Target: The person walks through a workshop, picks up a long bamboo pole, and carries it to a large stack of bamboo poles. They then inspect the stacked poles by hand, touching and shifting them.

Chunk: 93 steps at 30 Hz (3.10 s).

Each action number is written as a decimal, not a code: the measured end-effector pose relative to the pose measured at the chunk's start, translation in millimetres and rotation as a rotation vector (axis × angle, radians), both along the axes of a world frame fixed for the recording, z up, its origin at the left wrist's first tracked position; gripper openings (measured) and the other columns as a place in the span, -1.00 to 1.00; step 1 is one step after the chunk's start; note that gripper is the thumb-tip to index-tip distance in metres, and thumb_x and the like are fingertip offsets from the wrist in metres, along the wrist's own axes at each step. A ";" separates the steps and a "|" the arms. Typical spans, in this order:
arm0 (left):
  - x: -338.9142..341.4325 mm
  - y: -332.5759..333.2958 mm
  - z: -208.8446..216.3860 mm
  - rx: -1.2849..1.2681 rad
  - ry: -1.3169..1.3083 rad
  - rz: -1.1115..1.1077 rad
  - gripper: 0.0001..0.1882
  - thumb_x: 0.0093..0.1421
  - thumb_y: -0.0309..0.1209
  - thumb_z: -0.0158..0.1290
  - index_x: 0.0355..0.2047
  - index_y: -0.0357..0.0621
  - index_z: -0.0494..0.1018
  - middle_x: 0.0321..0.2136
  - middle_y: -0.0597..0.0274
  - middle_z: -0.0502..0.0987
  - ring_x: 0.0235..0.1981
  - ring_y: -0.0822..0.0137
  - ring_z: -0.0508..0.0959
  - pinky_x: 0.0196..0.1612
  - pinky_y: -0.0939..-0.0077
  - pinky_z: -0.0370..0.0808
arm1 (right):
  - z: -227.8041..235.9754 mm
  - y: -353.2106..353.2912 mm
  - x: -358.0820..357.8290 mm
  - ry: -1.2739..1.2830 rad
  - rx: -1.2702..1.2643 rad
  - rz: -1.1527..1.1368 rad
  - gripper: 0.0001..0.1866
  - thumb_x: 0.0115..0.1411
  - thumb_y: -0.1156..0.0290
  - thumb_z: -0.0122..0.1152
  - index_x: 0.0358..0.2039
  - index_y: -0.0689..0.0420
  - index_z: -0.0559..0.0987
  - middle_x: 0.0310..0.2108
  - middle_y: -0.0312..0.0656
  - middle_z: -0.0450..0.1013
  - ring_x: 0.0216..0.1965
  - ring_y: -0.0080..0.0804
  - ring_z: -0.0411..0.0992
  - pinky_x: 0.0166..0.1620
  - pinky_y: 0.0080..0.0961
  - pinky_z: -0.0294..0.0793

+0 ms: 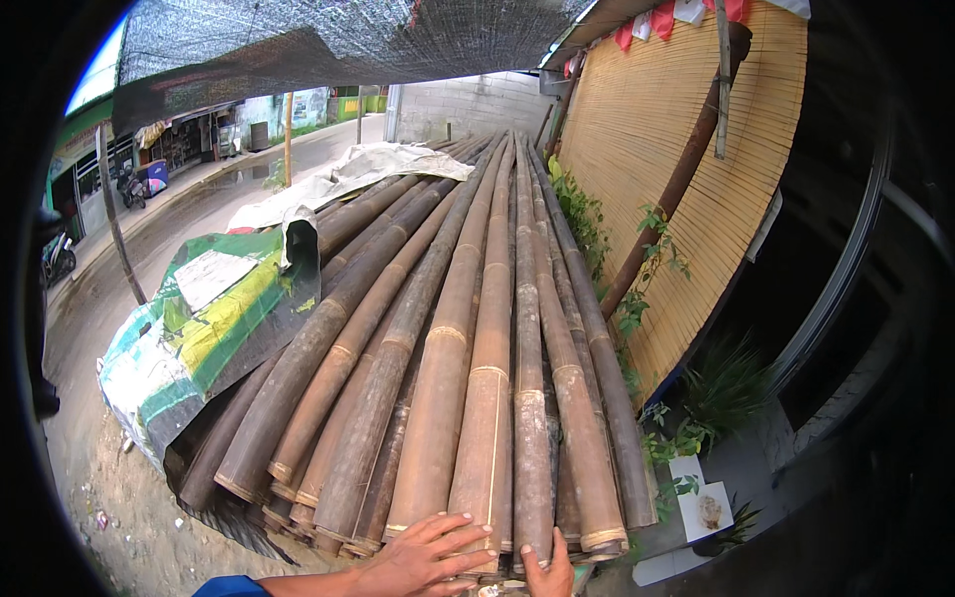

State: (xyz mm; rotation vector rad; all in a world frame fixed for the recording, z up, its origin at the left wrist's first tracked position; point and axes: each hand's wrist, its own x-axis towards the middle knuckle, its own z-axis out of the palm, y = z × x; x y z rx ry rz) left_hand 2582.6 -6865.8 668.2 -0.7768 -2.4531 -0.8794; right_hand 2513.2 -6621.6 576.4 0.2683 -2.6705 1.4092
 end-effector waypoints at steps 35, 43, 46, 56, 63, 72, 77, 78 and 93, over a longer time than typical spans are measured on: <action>-24.5 -0.4 6.2 0.120 -0.067 0.061 -0.19 0.00 -0.13 0.40 0.25 -0.04 0.38 0.26 -0.16 0.29 0.25 -0.13 0.37 0.26 0.06 0.39 | -1.4 -57.1 -19.6 -0.429 -0.672 0.344 -0.29 0.42 0.00 0.01 0.35 0.27 0.22 0.21 0.04 0.38 0.18 -0.15 0.41 0.23 -0.29 0.40; -10.4 -11.2 -4.4 0.489 -0.016 0.105 -0.32 0.07 -0.19 0.37 0.17 -0.13 0.44 0.20 -0.11 0.37 0.19 -0.04 0.43 0.21 0.13 0.42 | -17.1 -64.5 -13.8 -0.813 -1.017 0.052 -0.40 0.39 -0.02 0.00 0.20 0.23 0.40 0.04 0.02 0.49 0.02 -0.13 0.52 -0.02 -0.21 0.62; -6.0 -28.8 -16.2 0.505 0.049 0.306 -0.38 0.09 -0.24 0.36 0.14 -0.17 0.47 0.15 -0.10 0.41 0.16 -0.02 0.45 0.19 0.14 0.42 | -8.0 -65.7 -13.7 -0.800 -1.097 -0.022 -0.32 0.36 -0.10 -0.03 0.22 0.24 0.39 -0.01 0.08 0.51 -0.03 -0.01 0.53 0.04 -0.05 0.55; 4.3 -43.8 -60.8 1.092 -0.665 0.343 -0.12 0.29 -0.14 0.19 0.44 -0.20 -0.01 0.17 -0.14 0.37 0.18 0.12 0.42 0.22 0.23 0.39 | 42.5 -30.5 -20.6 -0.999 -1.525 0.278 -0.03 0.20 -0.38 -0.07 0.21 0.35 0.36 -0.12 0.25 0.51 -0.29 0.16 0.55 -0.30 -0.06 0.64; -12.8 -49.9 -62.7 1.399 -0.797 0.310 0.01 0.26 -0.19 0.21 0.48 -0.22 -0.19 0.22 -0.19 0.32 0.25 0.13 0.36 0.30 0.25 0.30 | 12.6 -36.1 -10.1 -0.840 -1.289 0.163 -0.18 0.25 -0.17 0.09 0.28 0.26 0.33 0.14 0.12 0.43 0.02 0.06 0.51 0.03 -0.05 0.57; 1.0 -38.2 -49.6 0.662 -0.562 0.349 0.23 0.05 -0.09 0.38 0.48 -0.19 -0.21 0.38 -0.25 0.05 0.42 -0.05 0.08 0.43 0.16 0.06 | -13.6 -22.2 1.2 -0.590 -0.982 0.034 -0.35 0.37 0.23 0.14 0.34 0.32 0.25 0.23 -0.01 0.37 0.24 -0.18 0.36 0.28 -0.24 0.35; 3.8 -36.6 -56.4 0.401 -0.374 0.437 0.25 -0.15 -0.14 0.52 0.44 -0.13 -0.01 0.35 -0.23 0.12 0.38 -0.14 0.17 0.40 0.07 0.17 | -20.7 -43.7 8.7 -0.616 -1.089 0.008 -0.36 0.35 0.22 0.17 0.31 0.32 0.30 0.18 0.01 0.41 0.18 -0.19 0.42 0.20 -0.27 0.43; 2.7 -39.4 -59.0 0.381 -0.338 0.441 0.24 -0.20 -0.16 0.54 0.43 -0.11 0.06 0.34 -0.22 0.15 0.36 -0.15 0.21 0.38 0.06 0.21 | -16.8 -52.8 9.4 -0.655 -1.181 0.006 -0.35 0.34 0.21 0.18 0.31 0.32 0.31 0.16 0.03 0.43 0.16 -0.16 0.44 0.19 -0.26 0.44; 36.0 -102.1 -48.5 -0.080 -0.054 0.756 -0.17 0.01 0.30 0.21 0.06 -0.12 0.51 0.15 -0.13 0.38 0.17 -0.14 0.36 0.19 -0.08 0.31 | 62.6 -125.8 5.9 0.254 -0.244 0.686 -0.10 0.28 -0.14 0.17 0.41 0.22 0.18 0.48 0.27 -0.33 0.49 0.34 -0.45 0.43 0.17 -0.25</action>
